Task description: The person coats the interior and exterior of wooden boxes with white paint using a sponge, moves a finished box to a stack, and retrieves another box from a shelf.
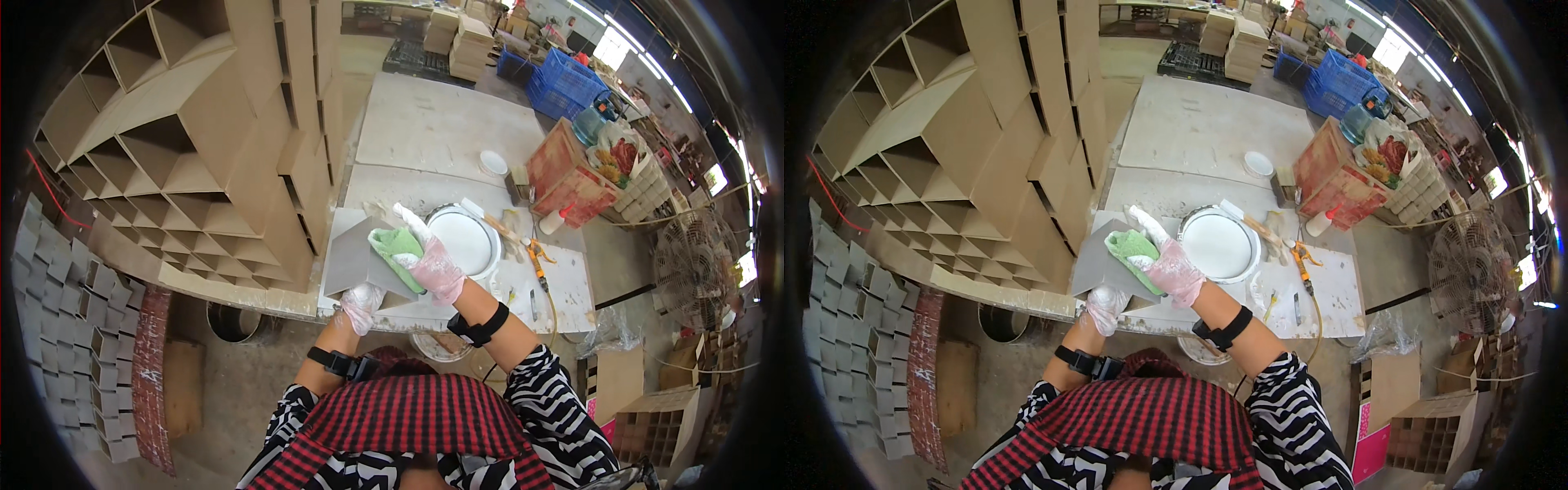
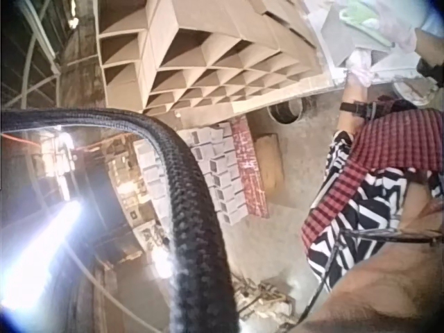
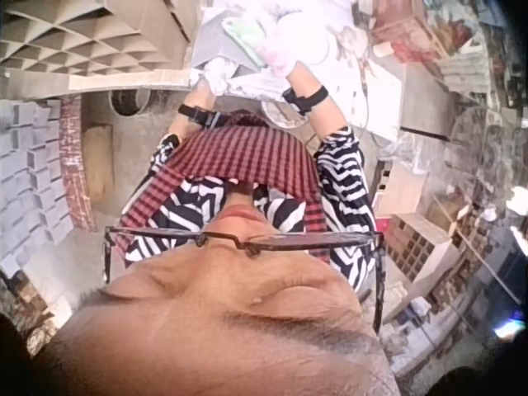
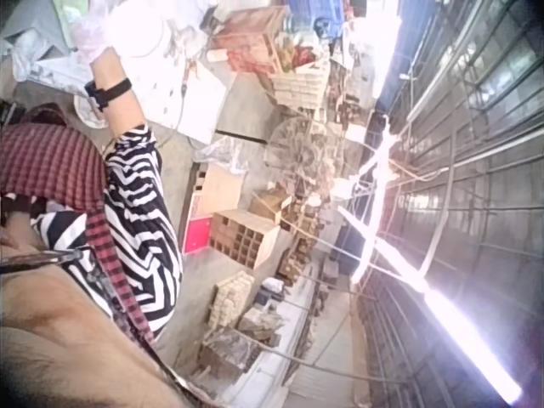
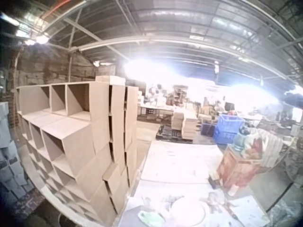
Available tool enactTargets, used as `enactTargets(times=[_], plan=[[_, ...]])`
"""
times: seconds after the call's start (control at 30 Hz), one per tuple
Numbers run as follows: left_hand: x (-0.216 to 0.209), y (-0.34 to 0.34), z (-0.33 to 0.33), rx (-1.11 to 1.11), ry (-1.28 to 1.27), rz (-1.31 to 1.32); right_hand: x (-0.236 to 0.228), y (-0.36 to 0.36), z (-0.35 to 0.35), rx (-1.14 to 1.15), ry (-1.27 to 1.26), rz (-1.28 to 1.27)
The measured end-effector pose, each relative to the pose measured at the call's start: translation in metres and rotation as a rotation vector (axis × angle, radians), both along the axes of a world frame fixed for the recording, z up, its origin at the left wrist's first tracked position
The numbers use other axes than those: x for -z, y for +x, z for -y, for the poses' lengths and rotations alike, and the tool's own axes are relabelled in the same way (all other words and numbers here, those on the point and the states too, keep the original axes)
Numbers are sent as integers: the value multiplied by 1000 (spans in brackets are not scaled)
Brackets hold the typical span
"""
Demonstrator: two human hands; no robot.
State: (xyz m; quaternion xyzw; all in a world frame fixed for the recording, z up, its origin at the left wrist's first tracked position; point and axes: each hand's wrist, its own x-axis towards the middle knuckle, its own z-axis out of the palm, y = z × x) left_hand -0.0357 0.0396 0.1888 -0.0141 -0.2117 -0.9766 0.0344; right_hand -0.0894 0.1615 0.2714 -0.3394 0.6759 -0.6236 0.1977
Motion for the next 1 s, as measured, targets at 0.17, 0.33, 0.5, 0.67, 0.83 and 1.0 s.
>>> enactTargets(times=[0.17,0.33,0.5,0.67,0.83,1.0], plan=[[19,6,15,-230,-168,213,-8,-1,0,41,-83,-148],[21,8,42,-84,-33,113,-29,-27,-5,134,71,-372],[0,9,34,-17,8,138,-46,-30,14,-27,206,-870],[23,1,43,-225,-839,-85,-24,-21,27,-181,403,-904],[9,16,38,-70,-277,80,0,26,1,-456,308,-921],[1,20,46,215,90,59,-13,29,-6,-323,155,-708]])
